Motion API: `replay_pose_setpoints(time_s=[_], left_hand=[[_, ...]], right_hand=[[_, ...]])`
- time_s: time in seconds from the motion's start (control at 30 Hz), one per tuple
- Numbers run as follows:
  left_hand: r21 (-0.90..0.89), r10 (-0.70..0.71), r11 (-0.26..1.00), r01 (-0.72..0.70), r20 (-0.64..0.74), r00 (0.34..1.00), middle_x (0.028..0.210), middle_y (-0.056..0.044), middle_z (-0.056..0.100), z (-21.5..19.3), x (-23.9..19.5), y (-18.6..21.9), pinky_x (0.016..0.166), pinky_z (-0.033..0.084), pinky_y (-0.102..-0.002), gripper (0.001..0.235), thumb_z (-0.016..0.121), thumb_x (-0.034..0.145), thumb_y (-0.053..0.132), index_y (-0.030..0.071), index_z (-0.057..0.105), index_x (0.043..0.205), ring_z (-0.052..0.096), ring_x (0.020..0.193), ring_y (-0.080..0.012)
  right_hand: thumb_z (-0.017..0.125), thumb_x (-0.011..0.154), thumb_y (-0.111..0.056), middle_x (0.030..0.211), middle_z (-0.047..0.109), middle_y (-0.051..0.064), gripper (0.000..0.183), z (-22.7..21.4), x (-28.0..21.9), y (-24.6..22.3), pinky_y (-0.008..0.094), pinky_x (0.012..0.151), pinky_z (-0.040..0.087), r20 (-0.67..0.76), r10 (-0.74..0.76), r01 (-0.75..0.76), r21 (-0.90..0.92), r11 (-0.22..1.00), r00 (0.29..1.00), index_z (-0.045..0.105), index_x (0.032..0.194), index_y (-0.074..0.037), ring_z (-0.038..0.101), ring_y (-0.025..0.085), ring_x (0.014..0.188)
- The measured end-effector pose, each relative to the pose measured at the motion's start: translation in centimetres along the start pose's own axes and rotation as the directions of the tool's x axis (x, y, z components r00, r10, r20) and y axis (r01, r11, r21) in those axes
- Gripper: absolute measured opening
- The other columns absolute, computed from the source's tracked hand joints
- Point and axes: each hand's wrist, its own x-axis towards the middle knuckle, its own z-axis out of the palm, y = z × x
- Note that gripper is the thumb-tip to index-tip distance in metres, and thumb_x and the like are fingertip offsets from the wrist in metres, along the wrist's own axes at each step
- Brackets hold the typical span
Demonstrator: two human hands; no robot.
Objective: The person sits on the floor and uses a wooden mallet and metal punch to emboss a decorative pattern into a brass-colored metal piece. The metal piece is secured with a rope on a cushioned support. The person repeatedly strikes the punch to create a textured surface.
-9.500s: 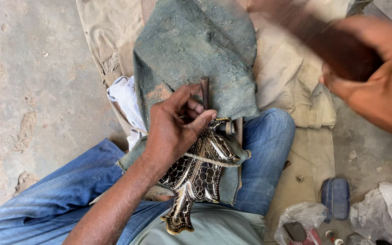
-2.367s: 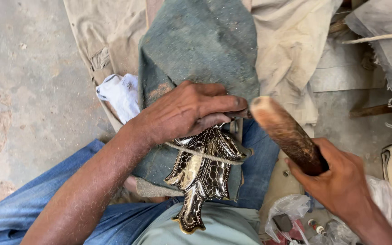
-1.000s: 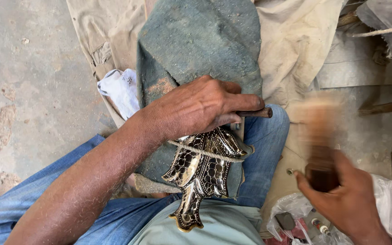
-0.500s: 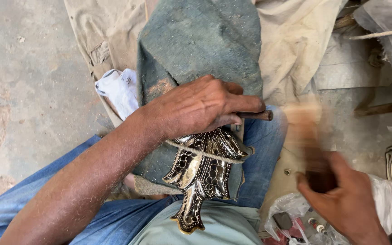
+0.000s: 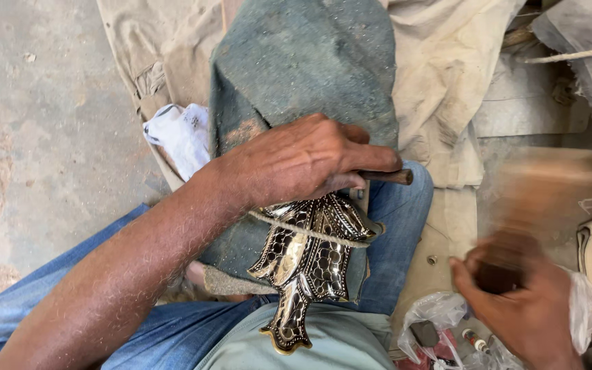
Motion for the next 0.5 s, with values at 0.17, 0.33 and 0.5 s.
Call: replay_pose_setpoints(time_s=[0.17,0.33,0.5], left_hand=[[-0.016,-0.003,1.0,0.002,-0.037,0.999,0.104,-0.009,0.075,-0.4,-0.1,0.3,0.076,0.061,-0.044,0.042,0.067,0.092,0.026,0.021,0.061,0.133,0.076,0.086,-0.0287],[0.002,0.045,0.999,-0.045,-0.026,0.999,0.105,-0.01,0.074,-0.5,0.1,0.4,0.078,0.061,-0.044,0.043,0.069,0.091,0.024,0.02,0.062,0.132,0.075,0.085,-0.0299],[0.01,0.072,0.997,-0.071,-0.076,0.995,0.102,-0.008,0.075,0.1,-0.2,-0.3,0.077,0.062,-0.042,0.036,0.066,0.097,0.027,0.019,0.062,0.133,0.075,0.083,-0.0263]], right_hand=[[0.081,0.09,-0.008,0.09,0.07,0.004,0.034,0.2,-0.1,-1.2,0.023,0.075,0.062,-0.22,-0.128,0.199,0.343,0.918,0.967,0.059,0.115,-0.001,0.072,0.01,0.082],[0.088,0.074,-0.005,0.086,0.072,0.009,0.046,-0.7,0.6,-2.5,0.03,0.065,0.061,-0.001,-0.105,0.105,-0.014,0.994,0.994,0.062,0.112,0.0,0.073,0.015,0.071],[0.077,0.099,-0.015,0.09,0.069,-0.002,0.027,0.6,-0.7,-3.3,0.025,0.081,0.065,-0.376,-0.028,0.273,0.617,0.738,0.926,0.059,0.118,-0.012,0.071,0.005,0.081]])
